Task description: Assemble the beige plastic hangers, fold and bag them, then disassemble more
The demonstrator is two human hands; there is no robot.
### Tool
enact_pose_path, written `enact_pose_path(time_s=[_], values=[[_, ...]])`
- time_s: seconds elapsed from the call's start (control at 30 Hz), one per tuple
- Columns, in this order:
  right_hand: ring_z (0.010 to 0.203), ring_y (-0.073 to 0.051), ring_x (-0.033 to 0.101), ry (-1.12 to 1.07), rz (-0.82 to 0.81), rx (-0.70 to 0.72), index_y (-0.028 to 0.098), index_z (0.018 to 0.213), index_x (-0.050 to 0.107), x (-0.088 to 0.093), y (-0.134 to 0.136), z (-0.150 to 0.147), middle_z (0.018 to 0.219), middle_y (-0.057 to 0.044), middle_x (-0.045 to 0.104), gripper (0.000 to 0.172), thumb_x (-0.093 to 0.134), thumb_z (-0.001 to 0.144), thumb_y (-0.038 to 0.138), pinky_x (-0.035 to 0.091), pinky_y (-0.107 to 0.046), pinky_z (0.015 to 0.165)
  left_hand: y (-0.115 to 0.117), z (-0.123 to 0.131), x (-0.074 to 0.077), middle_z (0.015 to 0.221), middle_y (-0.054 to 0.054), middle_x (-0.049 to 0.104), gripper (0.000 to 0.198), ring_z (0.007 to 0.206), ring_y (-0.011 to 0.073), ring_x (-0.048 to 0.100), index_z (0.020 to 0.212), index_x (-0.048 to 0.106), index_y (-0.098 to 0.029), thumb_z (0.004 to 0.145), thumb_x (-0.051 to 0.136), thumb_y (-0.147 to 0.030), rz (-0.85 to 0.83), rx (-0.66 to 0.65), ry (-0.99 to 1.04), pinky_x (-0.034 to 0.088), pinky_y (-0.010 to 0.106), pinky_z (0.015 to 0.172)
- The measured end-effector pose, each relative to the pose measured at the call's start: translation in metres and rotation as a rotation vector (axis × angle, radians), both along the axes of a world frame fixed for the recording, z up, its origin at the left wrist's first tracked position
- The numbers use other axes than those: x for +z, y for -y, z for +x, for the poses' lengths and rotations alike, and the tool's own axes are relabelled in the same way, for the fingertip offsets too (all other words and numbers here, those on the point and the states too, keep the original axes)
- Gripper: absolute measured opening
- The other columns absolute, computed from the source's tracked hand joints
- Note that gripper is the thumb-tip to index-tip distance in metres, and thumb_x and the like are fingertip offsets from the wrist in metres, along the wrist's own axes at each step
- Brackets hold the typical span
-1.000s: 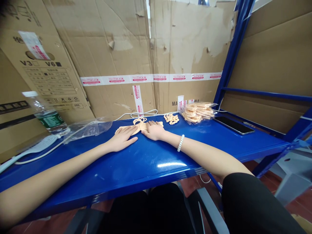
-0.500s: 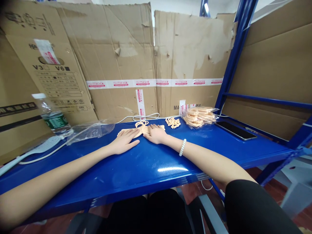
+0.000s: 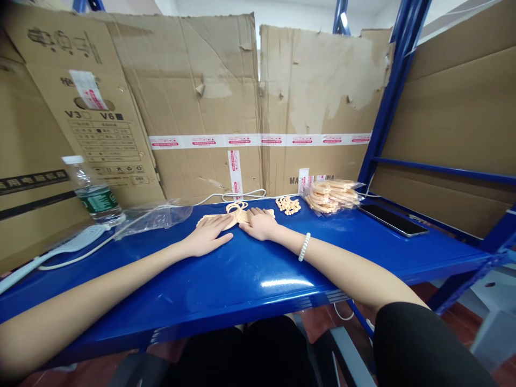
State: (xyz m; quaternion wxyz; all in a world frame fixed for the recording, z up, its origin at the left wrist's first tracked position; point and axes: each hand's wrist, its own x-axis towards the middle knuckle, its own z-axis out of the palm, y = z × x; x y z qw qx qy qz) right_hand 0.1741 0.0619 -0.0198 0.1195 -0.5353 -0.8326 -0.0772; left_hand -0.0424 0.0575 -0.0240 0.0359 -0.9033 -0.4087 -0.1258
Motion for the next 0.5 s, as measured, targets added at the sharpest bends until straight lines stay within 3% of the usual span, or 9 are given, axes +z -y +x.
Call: enact_pose_path(time_s=[0.5], values=[[0.128, -0.028, 0.049, -0.001, 0.011, -0.004, 0.013, 0.132, 0.052, -0.0007, -0.0002, -0.0001, 0.138, -0.014, 0.054, 0.051, 0.046, 0.097, 0.050, 0.034, -0.050, 0.107, 0.0007, 0.0004, 0.0009, 0.156, 0.010, 0.033, 0.065, 0.144, 0.0282, 0.029, 0.148, 0.036, -0.019, 0.095, 0.033, -0.056, -0.005, 0.007, -0.015, 0.020, 0.049, 0.117]])
